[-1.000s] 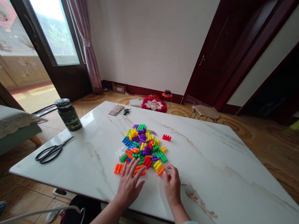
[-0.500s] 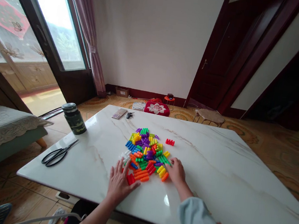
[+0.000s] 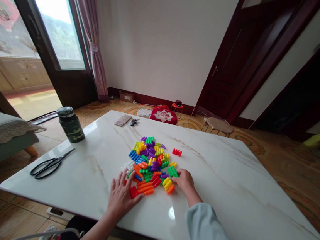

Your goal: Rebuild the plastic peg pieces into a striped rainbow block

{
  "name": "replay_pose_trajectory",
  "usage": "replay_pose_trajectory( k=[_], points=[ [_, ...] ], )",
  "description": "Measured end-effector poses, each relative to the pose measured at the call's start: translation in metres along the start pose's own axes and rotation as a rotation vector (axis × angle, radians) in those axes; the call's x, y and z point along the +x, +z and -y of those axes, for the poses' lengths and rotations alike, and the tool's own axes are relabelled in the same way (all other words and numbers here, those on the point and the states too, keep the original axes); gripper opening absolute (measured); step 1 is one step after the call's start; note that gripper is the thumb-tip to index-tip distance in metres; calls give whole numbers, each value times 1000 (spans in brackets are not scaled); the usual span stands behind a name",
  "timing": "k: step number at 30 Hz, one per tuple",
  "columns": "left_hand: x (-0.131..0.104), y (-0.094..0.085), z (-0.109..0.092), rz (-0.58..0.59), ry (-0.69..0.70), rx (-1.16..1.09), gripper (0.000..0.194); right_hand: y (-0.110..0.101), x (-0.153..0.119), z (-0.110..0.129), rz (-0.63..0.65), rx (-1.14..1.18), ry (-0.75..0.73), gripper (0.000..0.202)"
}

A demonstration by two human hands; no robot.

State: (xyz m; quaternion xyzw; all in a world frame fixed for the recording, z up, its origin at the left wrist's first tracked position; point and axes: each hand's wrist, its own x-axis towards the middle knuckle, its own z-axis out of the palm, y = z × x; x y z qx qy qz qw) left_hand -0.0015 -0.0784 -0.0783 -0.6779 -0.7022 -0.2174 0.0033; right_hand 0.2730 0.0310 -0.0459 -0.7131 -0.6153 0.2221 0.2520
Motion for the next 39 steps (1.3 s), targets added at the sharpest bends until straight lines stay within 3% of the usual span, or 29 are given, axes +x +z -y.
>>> replay_pose_trajectory(
  k=[3,7,12,14,16,20,23,26,31,34,39],
  points=[
    [0,2,0,-3,0,0,84,-8,-5,-7,46,105,-18,13],
    [1,3,0,-6,-6,-19,85,-20,-18,-8,99,285,-36,24],
    [-1,-11,-5,-151,17,-132,77,-18,-67,17,178,617,-1,37],
    [-3,-19,-12,-227,56,-266,64,-11,-95,32,288,800,34,40],
    [-7,-25,-25,-230,56,-496,55,-3,-120,46,362,856,33,41],
    [-13,-30,-58,-48,-168,-997,44,7,-147,62,462,792,-37,37],
    [-15,-30,-72,87,-352,-1234,48,6,-151,62,463,708,-69,32],
    [-14,-32,-70,156,-469,-1364,52,5,-150,54,493,649,-54,29],
    [-7,-40,-47,-34,-640,-1351,51,8,-137,31,506,555,-10,26],
    [-5,-38,-40,1,-664,-1357,52,8,-120,31,380,554,-33,26],
    [-8,-25,-51,90,-546,-1351,53,3,-107,58,238,719,-153,55]
  ],
)
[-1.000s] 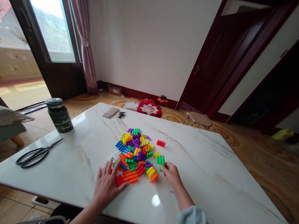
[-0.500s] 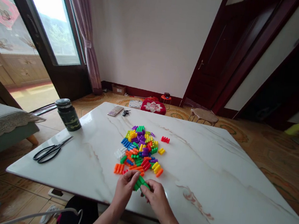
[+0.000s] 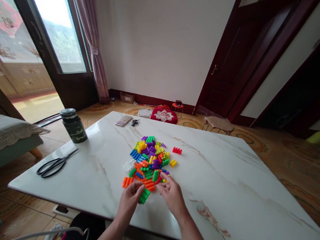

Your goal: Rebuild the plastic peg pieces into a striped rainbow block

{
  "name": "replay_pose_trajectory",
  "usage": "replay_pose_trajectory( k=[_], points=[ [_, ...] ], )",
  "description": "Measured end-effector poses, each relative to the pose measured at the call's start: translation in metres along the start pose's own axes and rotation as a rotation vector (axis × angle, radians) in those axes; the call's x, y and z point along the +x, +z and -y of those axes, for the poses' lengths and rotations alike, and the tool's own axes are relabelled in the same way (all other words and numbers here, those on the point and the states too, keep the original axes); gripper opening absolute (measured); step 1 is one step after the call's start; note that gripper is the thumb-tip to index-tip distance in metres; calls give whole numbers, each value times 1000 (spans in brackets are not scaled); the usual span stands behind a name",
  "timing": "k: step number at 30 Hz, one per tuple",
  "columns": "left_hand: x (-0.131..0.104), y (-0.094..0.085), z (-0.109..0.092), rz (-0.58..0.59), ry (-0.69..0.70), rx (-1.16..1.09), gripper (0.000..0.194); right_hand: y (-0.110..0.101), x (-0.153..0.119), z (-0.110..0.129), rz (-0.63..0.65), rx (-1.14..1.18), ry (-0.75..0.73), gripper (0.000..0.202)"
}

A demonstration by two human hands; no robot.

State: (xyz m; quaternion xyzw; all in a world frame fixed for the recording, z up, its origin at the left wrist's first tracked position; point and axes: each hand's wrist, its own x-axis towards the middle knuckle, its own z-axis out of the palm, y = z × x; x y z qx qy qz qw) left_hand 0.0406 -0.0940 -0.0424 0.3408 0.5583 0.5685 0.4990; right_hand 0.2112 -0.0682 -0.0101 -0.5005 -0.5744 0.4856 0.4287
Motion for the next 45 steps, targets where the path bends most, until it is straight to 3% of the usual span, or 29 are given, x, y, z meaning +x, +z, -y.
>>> replay_pose_trajectory(
  k=[3,6,9,12,15,17,19,23,34,40,45],
  points=[
    [-3,7,2,60,112,39,46,9,-7,6,10,-84,-33,42],
    [-6,13,3,98,209,129,38,15,-18,3,115,-121,6,23],
    [-10,16,6,165,321,291,30,14,-24,-3,117,-131,33,15],
    [-9,6,7,127,579,550,23,-3,-20,-10,13,-140,14,15],
    [1,-16,7,-71,820,894,32,-39,-5,-27,-244,-151,-30,25],
    [12,-32,9,-174,810,1074,52,-69,9,-44,-431,-257,-80,32],
    [22,-42,13,-197,716,1196,70,-97,23,-63,-595,-441,-125,36],
    [34,-46,25,-152,527,1321,80,-125,54,-89,-625,-491,-94,35],
    [39,-43,31,-119,502,1392,81,-84,150,-92,-498,-596,-192,20],
    [40,-42,31,-119,489,1410,80,-81,166,-87,-490,-677,-208,20],
    [40,-43,33,-115,492,1417,80,-93,175,-69,-529,-809,-172,33]
  ],
)
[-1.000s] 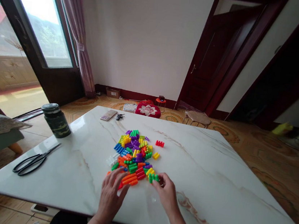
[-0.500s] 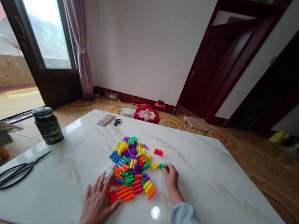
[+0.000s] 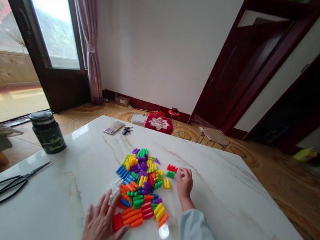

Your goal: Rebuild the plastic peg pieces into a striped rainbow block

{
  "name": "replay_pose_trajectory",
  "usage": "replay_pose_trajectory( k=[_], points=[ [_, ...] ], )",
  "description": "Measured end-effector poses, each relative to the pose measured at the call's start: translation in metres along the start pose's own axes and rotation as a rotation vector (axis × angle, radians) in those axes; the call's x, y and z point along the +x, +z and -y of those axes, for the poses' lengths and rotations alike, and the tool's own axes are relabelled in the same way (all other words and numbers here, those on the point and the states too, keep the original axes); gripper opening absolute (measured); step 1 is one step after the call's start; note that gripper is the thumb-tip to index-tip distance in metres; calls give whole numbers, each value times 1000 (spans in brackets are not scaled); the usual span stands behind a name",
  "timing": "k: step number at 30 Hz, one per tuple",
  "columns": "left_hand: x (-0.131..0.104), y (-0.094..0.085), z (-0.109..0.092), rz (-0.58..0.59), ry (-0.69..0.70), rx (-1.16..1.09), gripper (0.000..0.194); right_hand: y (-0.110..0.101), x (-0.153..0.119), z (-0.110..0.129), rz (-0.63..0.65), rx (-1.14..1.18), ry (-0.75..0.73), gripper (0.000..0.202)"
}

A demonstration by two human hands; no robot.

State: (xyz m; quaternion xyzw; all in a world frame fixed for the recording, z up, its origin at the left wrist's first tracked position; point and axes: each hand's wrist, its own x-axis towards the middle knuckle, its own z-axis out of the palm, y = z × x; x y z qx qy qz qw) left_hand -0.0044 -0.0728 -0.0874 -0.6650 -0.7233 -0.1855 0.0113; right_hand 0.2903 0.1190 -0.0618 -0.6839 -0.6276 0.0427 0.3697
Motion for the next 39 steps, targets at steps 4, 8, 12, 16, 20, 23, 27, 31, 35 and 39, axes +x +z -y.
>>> replay_pose_trajectory(
  k=[4,8,12,16,20,23,27,31,35,39],
  points=[
    [0,-1,-1,8,0,3,79,-10,31,7,153,-115,-39,27],
    [1,-3,-2,25,-11,4,77,-15,56,18,323,-244,-72,26],
    [1,-5,-3,37,-21,6,77,-19,62,28,435,-334,-119,22],
    [1,-7,-5,37,-27,23,75,-20,58,36,471,-373,-151,20],
    [1,-7,-6,35,-25,26,75,-18,55,38,461,-378,-181,18],
    [1,-6,-5,27,-27,24,74,-14,58,35,448,-371,-195,19],
    [0,-3,-4,1,-15,16,73,-6,66,32,433,-367,-200,20],
    [0,-3,-3,2,-10,8,74,1,77,31,440,-377,-207,19],
    [0,-5,-5,6,-14,20,74,6,83,30,455,-378,-222,18],
    [1,-6,-6,27,-27,15,74,11,83,24,441,-378,-221,18]
  ],
)
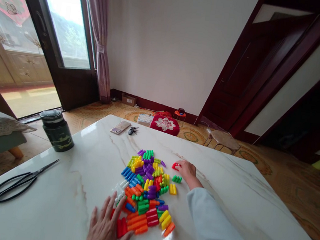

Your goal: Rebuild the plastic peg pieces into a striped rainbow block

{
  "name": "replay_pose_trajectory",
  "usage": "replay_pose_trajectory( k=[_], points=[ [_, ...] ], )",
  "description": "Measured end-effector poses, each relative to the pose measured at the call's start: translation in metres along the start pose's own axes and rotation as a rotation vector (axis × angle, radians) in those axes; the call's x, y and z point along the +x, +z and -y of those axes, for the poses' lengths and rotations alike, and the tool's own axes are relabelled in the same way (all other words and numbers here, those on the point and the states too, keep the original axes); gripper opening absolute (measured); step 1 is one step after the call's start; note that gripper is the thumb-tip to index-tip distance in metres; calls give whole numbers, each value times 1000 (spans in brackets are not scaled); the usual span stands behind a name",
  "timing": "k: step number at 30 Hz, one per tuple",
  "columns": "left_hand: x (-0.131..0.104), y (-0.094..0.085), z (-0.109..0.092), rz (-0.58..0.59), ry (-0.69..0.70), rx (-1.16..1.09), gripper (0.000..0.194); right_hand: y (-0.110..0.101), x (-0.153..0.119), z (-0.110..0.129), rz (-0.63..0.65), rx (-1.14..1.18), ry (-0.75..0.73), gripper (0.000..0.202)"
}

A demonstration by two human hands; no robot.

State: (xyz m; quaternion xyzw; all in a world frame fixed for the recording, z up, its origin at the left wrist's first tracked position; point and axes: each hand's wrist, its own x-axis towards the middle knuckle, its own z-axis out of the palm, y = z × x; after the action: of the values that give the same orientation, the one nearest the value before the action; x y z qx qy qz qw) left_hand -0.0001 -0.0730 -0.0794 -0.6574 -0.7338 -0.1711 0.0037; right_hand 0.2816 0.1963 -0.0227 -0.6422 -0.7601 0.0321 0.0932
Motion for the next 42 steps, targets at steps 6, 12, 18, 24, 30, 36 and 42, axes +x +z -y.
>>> replay_pose_trajectory(
  k=[6,12,18,24,30,36,42],
  points=[
    [0,0,0,-5,-2,1,73,8,-2,-8,-38,18,4,41],
    [1,-1,0,16,-9,-5,74,10,-1,-12,-58,37,19,43],
    [1,-1,0,3,-1,-15,73,12,-2,-13,-80,36,0,40],
    [1,-1,-1,15,-16,-15,74,11,-4,-7,-75,10,-17,33],
    [0,0,0,2,-7,-2,74,6,-3,1,-54,-3,-30,17],
    [-1,4,2,-22,9,-12,73,5,-1,2,-44,-9,-29,21],
    [-1,3,2,-18,10,-25,73,2,-5,2,-34,-7,-30,20]
  ],
)
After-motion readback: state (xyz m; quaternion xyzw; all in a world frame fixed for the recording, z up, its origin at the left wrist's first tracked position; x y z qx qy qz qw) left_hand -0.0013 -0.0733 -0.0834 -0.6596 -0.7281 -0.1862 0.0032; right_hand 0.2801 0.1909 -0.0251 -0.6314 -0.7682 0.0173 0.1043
